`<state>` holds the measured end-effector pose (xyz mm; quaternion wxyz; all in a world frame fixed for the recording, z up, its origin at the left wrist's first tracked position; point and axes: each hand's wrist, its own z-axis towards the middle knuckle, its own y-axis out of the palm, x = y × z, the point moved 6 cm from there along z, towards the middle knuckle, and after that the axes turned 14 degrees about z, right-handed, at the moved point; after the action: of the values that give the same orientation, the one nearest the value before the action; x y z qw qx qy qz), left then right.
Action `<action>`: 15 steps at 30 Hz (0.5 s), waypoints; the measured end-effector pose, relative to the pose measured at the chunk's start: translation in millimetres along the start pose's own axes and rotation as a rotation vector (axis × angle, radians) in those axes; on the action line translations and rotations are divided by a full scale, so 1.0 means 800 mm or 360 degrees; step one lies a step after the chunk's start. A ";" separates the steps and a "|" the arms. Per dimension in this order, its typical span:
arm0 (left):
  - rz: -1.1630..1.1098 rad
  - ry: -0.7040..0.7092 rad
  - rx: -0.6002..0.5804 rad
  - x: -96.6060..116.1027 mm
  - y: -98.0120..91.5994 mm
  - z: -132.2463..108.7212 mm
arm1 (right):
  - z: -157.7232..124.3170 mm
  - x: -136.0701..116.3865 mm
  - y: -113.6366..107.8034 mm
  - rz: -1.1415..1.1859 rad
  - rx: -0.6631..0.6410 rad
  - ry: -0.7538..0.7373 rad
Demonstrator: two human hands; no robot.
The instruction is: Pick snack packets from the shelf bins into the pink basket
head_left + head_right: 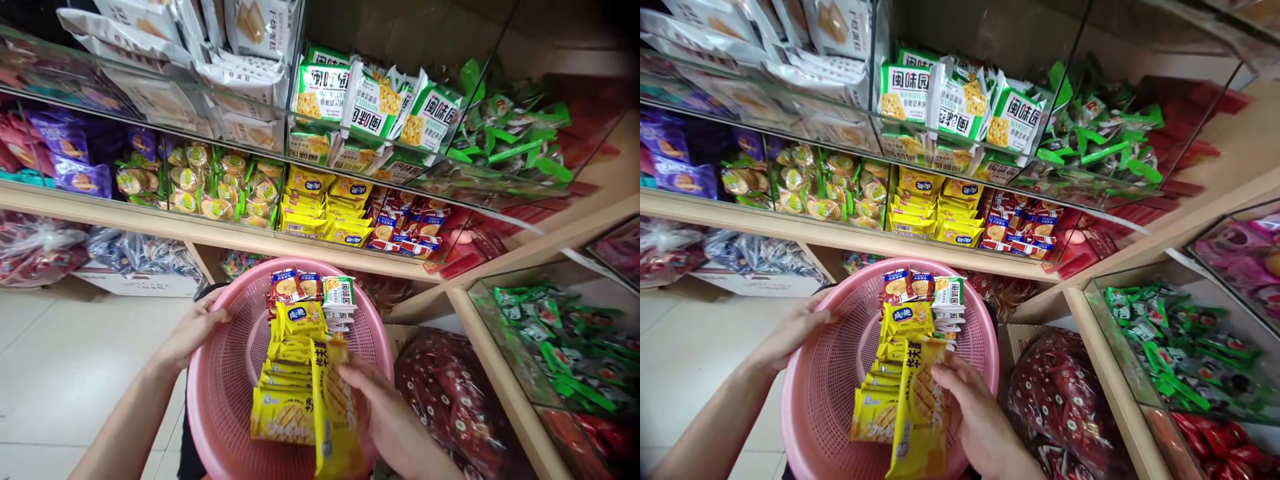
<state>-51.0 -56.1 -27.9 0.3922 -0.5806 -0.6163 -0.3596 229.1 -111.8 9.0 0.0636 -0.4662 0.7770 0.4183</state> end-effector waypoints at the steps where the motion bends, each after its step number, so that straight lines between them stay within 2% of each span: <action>1: -0.0002 0.0001 0.0000 0.000 0.000 0.000 | -0.002 0.005 -0.001 0.0001 0.0011 0.0000; 5: -0.0006 0.0013 -0.0017 0.000 0.001 0.001 | -0.004 0.024 -0.005 -0.0006 0.0048 -0.0007; 11: 0.0000 0.0036 -0.0014 0.004 0.003 -0.001 | 0.002 0.038 -0.023 -0.0031 0.0180 -0.0145; 15: 0.0028 0.0047 -0.0009 0.004 0.000 -0.003 | 0.005 0.049 -0.023 -0.0013 0.0158 -0.0108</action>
<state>-50.9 -56.5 -24.1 0.4029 -0.5816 -0.6043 -0.3664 220.5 -139.4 -23.7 0.1147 -0.4511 0.7923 0.3944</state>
